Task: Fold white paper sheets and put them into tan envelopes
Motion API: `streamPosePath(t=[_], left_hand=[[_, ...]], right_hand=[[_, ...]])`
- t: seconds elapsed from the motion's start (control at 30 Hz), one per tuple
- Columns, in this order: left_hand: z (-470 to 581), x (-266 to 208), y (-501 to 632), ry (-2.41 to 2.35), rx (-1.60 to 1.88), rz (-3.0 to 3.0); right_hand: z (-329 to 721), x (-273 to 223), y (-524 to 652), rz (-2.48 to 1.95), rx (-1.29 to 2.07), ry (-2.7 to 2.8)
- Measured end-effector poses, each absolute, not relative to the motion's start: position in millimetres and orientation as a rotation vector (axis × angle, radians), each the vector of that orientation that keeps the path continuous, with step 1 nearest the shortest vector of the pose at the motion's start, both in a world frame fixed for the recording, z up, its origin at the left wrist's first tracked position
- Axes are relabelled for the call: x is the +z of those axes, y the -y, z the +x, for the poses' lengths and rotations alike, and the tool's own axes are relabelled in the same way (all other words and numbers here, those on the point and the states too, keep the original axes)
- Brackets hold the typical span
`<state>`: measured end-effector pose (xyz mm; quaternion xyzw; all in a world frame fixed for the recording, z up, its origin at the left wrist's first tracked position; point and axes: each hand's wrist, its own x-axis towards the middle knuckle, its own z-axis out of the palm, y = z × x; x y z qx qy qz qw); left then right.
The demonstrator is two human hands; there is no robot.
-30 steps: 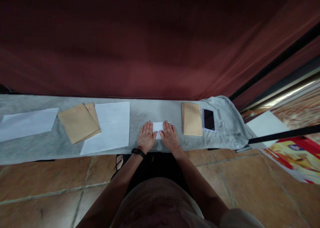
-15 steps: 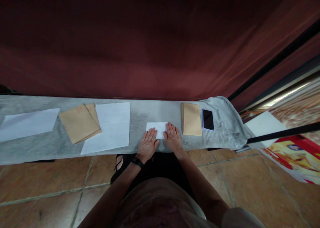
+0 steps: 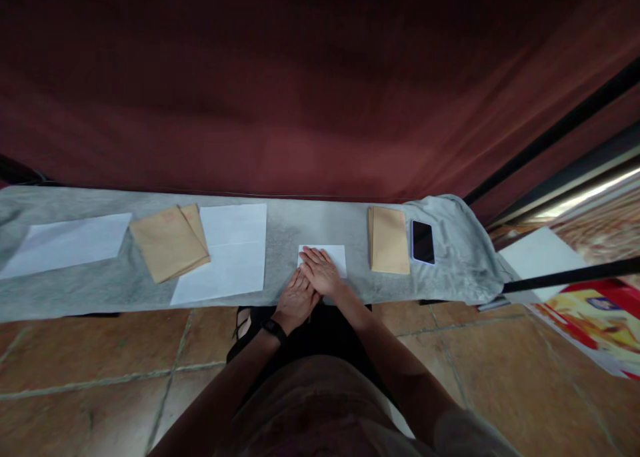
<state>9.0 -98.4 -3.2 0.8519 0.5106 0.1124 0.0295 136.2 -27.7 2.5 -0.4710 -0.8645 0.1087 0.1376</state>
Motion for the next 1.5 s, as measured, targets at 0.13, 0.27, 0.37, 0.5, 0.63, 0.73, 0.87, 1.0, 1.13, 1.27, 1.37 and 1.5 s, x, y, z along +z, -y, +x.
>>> streamPosePath(t=[0.13,0.27,0.37,0.5,0.63,0.73,0.87,1.0,1.13,1.27,1.37,1.5], left_hand=[[10,-2,99,-1.599,0.372,2.601],[14,0,101,-1.644,0.379,2.565],[19,1,101,-1.694,0.353,2.539],[26,3,97,-1.729,0.355,2.509],[31,2,89,-1.679,0.345,2.507],[37,2,84,-1.611,0.308,2.515],[50,3,74,-1.549,0.293,2.521],[60,5,61,-1.518,0.305,2.523],[62,5,49,-1.528,0.320,2.530],[54,3,42,-1.605,0.303,2.514],[44,-1,39,-1.678,0.291,2.488],[29,-6,39,-1.800,0.299,2.429]], right_hand=[[139,2,18,-1.411,0.289,2.480],[155,-2,23,-1.463,0.237,2.435],[169,-5,36,-1.484,0.191,2.406],[187,-6,54,-1.527,0.147,2.377],[202,-5,71,-1.515,0.122,2.402],[213,-5,83,-1.507,0.113,2.413],[225,-5,95,-1.509,0.103,2.421],[233,-4,101,-1.494,0.096,2.436],[236,-2,101,-1.500,0.105,2.436],[235,0,102,-1.519,0.124,2.428],[235,0,102,-1.520,0.134,2.414],[235,-3,102,-1.527,0.134,2.398]])
